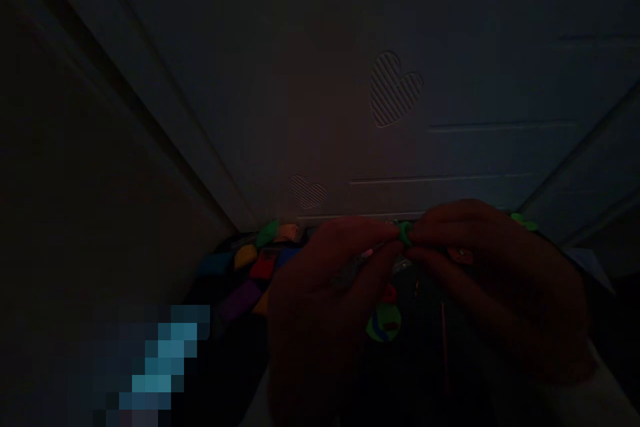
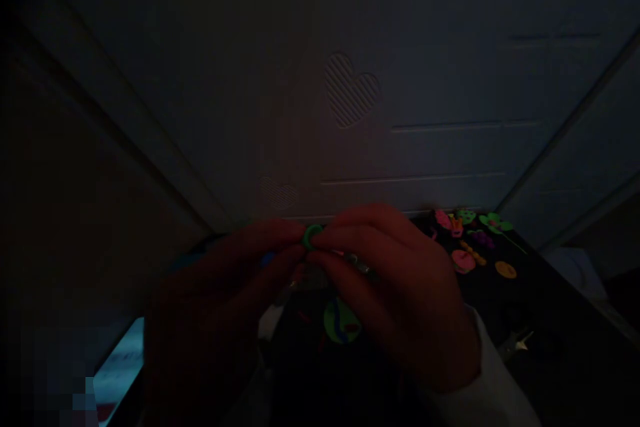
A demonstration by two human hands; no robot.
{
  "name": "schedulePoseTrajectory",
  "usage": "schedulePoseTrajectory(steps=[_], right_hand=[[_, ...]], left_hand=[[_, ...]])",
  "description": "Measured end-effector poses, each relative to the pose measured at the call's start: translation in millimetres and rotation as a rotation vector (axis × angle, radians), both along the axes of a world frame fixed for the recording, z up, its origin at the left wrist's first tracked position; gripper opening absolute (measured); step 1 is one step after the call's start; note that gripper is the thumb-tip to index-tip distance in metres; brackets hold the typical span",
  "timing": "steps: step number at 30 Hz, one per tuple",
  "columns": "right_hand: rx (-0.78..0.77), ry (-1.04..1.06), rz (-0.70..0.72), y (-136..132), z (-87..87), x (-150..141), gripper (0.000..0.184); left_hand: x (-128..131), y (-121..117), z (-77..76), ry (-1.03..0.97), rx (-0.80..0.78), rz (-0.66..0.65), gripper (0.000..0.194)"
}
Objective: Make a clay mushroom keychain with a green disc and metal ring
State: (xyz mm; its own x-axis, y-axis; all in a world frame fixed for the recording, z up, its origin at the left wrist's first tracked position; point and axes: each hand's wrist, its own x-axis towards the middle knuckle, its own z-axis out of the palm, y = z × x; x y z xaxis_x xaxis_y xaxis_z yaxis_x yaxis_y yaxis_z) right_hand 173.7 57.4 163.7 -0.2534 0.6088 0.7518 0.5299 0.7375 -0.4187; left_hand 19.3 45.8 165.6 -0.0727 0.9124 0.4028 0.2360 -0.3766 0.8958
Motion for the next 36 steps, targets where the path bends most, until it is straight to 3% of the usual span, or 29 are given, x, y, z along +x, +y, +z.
schedulePoseTrajectory(steps=[11,16,20,23,29,36], right_hand=[[0.043,0.002,-0.004,-2.2,2.2,-1.1,0.015],[-0.006,0.104,0.047,-3.1,-0.8,-0.2,0.016],[-0.037,0.148,0.05,-1.7,-2.0,-0.6,0.018],[-0.045,0.123,0.069,-1.3,-0.9,-1.2,0.017],[-0.087,0.138,0.047,-0.6,0.9,-2.6,0.012],[-0.11,0.175,0.045,-2.9,-0.8,-2.7,0.009]], left_hand=[[0.3,1.6,0.3,-0.033,0.057,-0.014,0.012],[1.9,4.6,-2.9,-0.322,-0.108,-0.203,0.015],[1.5,5.9,-1.0,-0.422,-0.216,-0.339,0.012],[0.4,4.8,-0.4,-0.422,-0.211,-0.301,0.015],[1.0,2.0,-2.5,-0.224,-0.104,-0.102,0.014],[0.3,-0.2,-3.9,-0.089,-0.007,-0.104,0.019]])
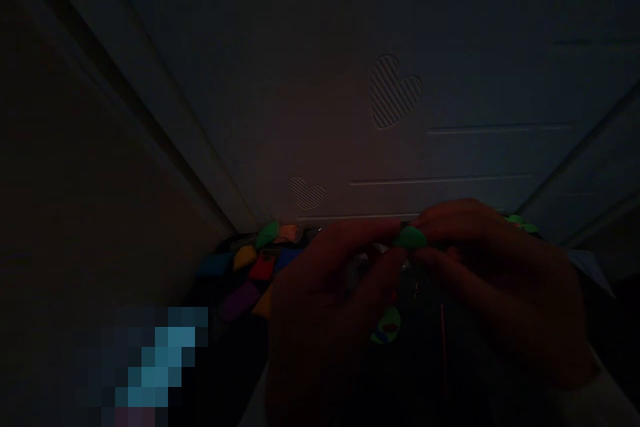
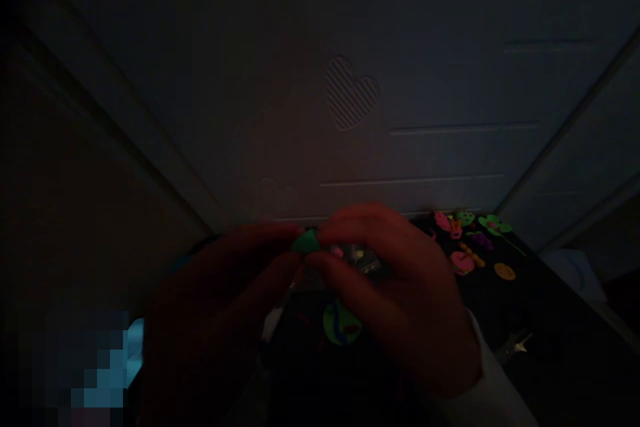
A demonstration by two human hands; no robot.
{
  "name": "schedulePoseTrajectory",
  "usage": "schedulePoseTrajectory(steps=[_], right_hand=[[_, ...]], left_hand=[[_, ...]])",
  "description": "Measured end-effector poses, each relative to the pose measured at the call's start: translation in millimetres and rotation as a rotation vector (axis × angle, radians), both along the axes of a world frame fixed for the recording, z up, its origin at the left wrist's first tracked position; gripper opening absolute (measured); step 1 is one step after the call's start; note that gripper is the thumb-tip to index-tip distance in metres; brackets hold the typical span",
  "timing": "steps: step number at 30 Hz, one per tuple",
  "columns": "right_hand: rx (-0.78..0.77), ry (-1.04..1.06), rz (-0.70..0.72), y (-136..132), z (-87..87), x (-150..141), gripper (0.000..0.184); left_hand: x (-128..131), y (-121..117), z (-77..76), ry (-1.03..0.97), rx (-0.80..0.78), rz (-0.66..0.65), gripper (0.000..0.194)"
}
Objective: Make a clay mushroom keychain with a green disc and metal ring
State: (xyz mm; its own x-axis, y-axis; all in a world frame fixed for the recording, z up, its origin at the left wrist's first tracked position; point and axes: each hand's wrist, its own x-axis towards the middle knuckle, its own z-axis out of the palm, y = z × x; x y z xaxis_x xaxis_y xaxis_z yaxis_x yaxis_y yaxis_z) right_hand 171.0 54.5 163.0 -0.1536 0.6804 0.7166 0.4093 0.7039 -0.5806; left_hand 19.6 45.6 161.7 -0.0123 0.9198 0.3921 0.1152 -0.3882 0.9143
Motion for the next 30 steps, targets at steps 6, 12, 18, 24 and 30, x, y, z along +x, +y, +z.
schedulePoseTrajectory(steps=[6,12,18,24,30], right_hand=[[0.009,0.009,-0.033,-1.2,-0.1,-1.1,0.009],[-0.002,0.022,-0.023,-0.1,-0.3,-1.9,0.009],[0.085,0.039,-0.035,1.1,-3.4,-5.3,0.018],[0.068,0.018,0.027,1.5,-2.6,-7.6,0.02],[0.051,0.012,0.054,-1.8,-1.6,-8.5,0.017]], left_hand=[[-3.3,-0.3,-1.9,0.097,0.144,0.035,0.02],[-1.9,-0.2,-2.2,-0.008,0.078,-0.019,0.024],[1.4,3.2,-2.4,-0.422,-0.151,-0.22,0.022],[1.1,5.5,-0.2,-0.475,-0.131,-0.171,0.02],[-3.6,5.4,0.2,-0.478,-0.184,-0.244,0.021]])
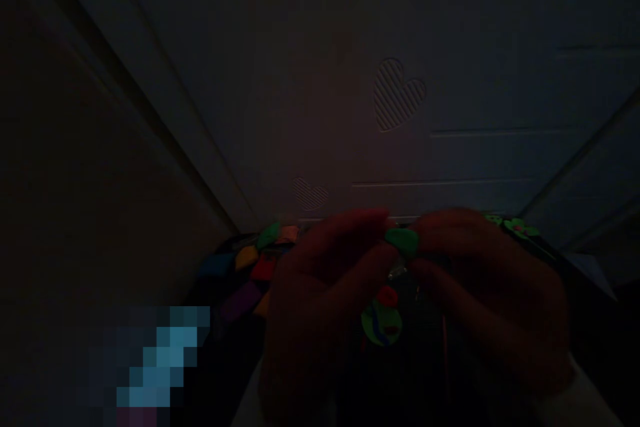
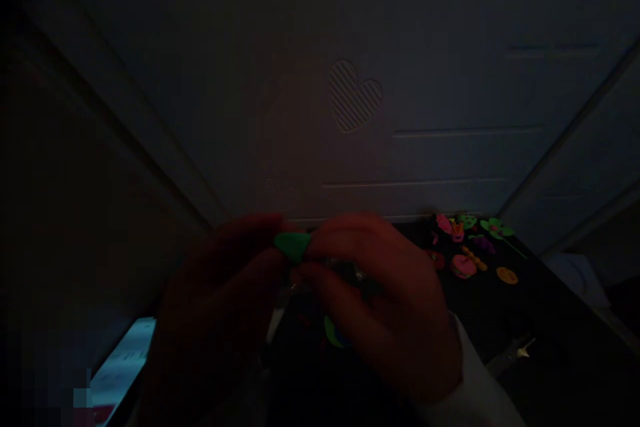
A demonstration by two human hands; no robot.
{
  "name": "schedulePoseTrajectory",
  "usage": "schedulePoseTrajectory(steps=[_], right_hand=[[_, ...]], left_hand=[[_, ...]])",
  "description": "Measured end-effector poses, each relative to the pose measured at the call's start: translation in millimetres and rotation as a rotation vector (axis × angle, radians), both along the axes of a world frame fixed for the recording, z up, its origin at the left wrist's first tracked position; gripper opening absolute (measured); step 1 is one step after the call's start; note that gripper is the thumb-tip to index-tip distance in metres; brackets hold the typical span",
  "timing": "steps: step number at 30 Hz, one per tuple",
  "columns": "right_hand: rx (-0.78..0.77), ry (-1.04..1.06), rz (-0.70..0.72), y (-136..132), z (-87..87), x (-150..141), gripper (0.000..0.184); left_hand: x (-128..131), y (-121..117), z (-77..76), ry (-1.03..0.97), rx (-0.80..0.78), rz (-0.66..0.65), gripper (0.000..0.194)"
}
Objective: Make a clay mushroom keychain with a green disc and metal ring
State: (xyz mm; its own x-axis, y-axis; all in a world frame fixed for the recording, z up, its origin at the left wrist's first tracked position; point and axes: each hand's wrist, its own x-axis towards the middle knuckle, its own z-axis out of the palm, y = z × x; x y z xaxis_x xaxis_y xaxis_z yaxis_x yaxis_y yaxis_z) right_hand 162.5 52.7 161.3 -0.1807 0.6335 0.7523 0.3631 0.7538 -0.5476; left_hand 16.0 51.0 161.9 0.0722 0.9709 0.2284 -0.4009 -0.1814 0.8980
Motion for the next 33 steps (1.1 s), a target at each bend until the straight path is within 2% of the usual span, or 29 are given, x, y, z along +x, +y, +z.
schedulePoseTrajectory(steps=[5,8,10,15,18,24,29,33], right_hand=[[-0.03,0.059,0.031,0.3,-2.0,0.0,0.021],[-0.059,0.12,0.014,-0.2,-5.5,0.6,0.04],[-0.046,0.081,-0.008,-0.5,-6.6,1.5,0.046],[0.064,-0.093,-0.047,1.3,-2.8,2.6,0.03],[0.079,-0.117,-0.052,2.5,-1.9,1.5,0.029],[0.092,-0.195,-0.068,3.5,-3.1,1.6,0.03],[0.099,-0.212,-0.071,6.1,-1.5,1.2,0.031],[0.1,-0.234,-0.088,6.5,-1.3,1.9,0.024]], left_hand=[[-1.4,0.1,1.5,0.04,-0.01,-0.069,0.016],[-0.2,0.1,2.4,0.02,-0.032,-0.077,0.014],[0.4,0.6,2.2,0.01,-0.056,-0.095,0.015],[-0.4,2.9,0.9,-0.05,-0.07,-0.131,0.018],[-0.6,2.8,2.8,-0.081,-0.103,-0.083,0.015],[1.6,2.2,7.0,-0.034,-0.156,0.011,0.023],[0.3,5.3,5.8,0.009,-0.153,0.013,0.024],[-1.6,5.0,2.9,0.001,-0.134,-0.013,0.025]])
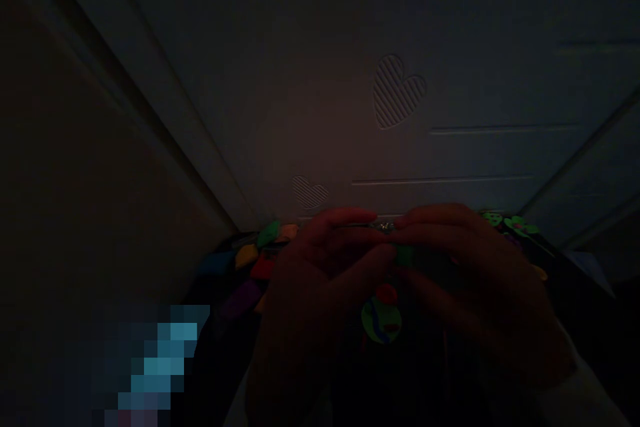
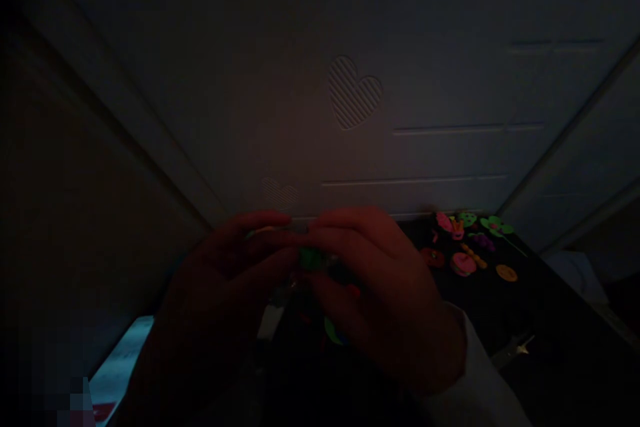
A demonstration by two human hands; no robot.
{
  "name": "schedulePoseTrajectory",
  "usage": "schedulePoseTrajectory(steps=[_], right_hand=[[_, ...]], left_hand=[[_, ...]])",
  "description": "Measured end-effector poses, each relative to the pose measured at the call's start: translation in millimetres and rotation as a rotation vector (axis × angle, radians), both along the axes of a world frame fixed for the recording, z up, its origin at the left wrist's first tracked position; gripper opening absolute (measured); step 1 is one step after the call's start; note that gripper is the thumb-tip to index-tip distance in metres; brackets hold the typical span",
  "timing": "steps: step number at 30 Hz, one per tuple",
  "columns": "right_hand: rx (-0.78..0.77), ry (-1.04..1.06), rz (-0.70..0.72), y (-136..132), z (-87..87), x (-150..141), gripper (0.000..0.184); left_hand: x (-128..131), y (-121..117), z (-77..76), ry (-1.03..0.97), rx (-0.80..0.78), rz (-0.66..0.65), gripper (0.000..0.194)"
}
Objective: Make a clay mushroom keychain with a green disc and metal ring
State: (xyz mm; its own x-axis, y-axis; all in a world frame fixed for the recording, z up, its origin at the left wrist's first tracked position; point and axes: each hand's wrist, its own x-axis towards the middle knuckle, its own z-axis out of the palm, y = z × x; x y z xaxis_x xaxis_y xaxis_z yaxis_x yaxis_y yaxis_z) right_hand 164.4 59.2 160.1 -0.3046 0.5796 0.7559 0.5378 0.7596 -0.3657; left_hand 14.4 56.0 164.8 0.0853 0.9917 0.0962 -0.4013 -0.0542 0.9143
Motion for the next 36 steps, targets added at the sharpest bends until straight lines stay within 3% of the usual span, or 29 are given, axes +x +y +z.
schedulePoseTrajectory(steps=[14,17,23,26,28,31,36], right_hand=[[0.001,-0.013,-0.004,1.8,-1.3,2.6,0.028],[-0.046,0.006,0.012,0.9,-1.7,6.1,0.031],[-0.14,0.082,-0.009,-0.8,2.8,7.8,0.017],[-0.178,0.009,0.018,-0.4,0.6,2.1,0.012],[-0.233,-0.142,0.075,-1.4,-9.9,-2.7,0.014],[-0.329,-0.552,0.116,-5.9,-43.5,-8.8,0.021],[-0.381,-0.715,0.178,-11.7,-114.9,-11.8,0.017]], left_hand=[[4.4,0.7,1.6,0.009,-0.023,0.014,0.025],[1.0,2.4,0.0,0.041,-0.011,0.076,0.025],[-11.1,4.7,4.9,0.114,0.0,0.148,0.014],[-16.9,6.3,6.9,0.144,0.006,0.228,0.011],[-21.1,7.6,6.3,0.184,0.036,0.28,0.01],[-27.5,9.3,4.2,0.228,0.108,0.299,0.011],[-32.8,11.2,1.9,0.226,0.16,0.293,0.011]])
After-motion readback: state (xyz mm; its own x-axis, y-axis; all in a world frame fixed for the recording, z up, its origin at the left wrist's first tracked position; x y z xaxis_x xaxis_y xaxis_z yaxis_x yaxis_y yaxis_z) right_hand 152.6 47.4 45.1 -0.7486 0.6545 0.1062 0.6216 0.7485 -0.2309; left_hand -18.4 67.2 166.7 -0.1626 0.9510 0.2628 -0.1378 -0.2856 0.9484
